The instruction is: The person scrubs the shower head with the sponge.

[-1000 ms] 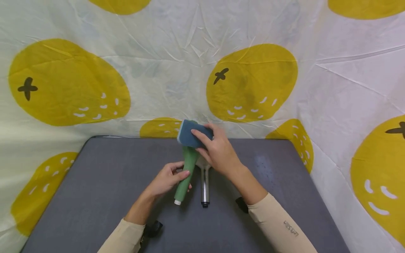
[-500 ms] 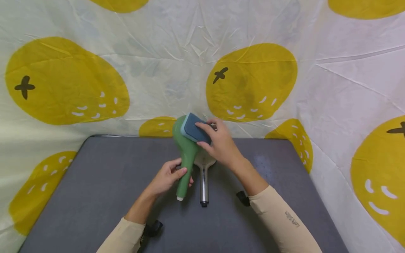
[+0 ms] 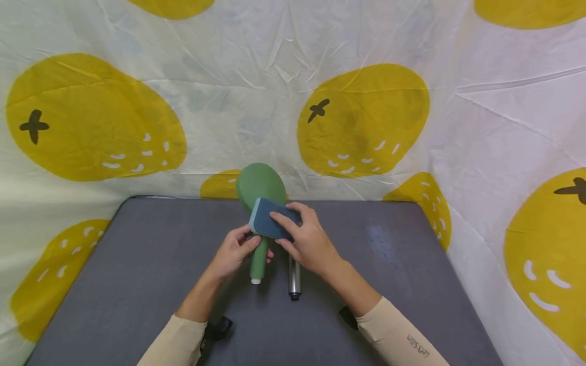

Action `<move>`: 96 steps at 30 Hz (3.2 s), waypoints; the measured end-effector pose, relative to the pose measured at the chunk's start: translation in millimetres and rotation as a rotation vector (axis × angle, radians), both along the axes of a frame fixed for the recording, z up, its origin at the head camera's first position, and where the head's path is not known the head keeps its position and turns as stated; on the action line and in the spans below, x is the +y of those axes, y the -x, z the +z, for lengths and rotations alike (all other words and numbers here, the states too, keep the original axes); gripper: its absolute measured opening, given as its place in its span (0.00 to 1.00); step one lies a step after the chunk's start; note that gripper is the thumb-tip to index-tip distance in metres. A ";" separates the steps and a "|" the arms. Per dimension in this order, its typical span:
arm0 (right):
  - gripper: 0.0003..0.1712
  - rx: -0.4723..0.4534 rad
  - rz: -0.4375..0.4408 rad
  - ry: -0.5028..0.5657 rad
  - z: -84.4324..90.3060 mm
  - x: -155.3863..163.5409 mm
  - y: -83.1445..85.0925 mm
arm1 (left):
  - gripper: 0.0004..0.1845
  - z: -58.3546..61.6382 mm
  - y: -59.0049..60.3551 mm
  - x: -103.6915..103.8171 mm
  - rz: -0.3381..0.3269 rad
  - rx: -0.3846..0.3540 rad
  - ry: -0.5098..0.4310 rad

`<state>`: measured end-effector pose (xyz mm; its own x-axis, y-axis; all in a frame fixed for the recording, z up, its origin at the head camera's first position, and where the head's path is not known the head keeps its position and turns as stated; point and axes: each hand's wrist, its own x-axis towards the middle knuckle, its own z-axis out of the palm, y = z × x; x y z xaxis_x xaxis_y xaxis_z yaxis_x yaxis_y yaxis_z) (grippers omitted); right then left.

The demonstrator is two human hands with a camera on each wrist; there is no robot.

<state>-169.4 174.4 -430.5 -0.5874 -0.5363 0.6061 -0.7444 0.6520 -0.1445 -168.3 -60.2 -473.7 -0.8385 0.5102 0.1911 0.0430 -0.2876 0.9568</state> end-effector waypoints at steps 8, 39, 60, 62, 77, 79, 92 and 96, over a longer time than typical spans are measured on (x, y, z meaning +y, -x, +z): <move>0.40 0.045 -0.010 -0.010 -0.3 -5.0 0.8 | 0.26 1.2 -1.0 -4.4 -0.029 -0.014 -0.019; 0.51 -0.076 -0.168 0.180 -18.3 73.4 -4.4 | 0.41 -13.1 -1.3 -13.5 0.128 0.042 -0.067; 0.52 -0.164 -0.229 0.160 -35.3 96.7 -17.0 | 0.35 -6.1 -3.3 -1.1 0.375 0.001 -0.106; 0.51 -0.167 -0.226 0.163 -34.6 96.8 -17.0 | 0.35 -5.6 -3.8 -1.6 0.372 -0.005 -0.110; 0.53 -0.163 -0.214 0.164 -35.4 96.0 -18.4 | 0.26 4.8 -6.5 3.9 0.346 0.007 -0.154; 0.53 -0.161 -0.216 0.165 -36.3 96.7 -18.5 | 0.26 3.5 -6.3 3.7 0.348 0.004 -0.148; 0.49 -0.197 -0.219 0.150 -35.9 96.7 -19.7 | 0.42 -0.9 -5.6 4.3 0.209 0.018 -0.249; 0.51 -0.206 -0.221 0.146 -35.5 95.6 -20.2 | 0.39 1.8 -5.7 6.0 0.224 -0.051 -0.280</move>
<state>-149.2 270.0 -466.0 -0.7980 -0.2981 0.5237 -0.5325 0.7558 -0.3812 -162.6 -54.2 -472.0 -0.9359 0.2462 0.2521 0.0888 -0.5274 0.8450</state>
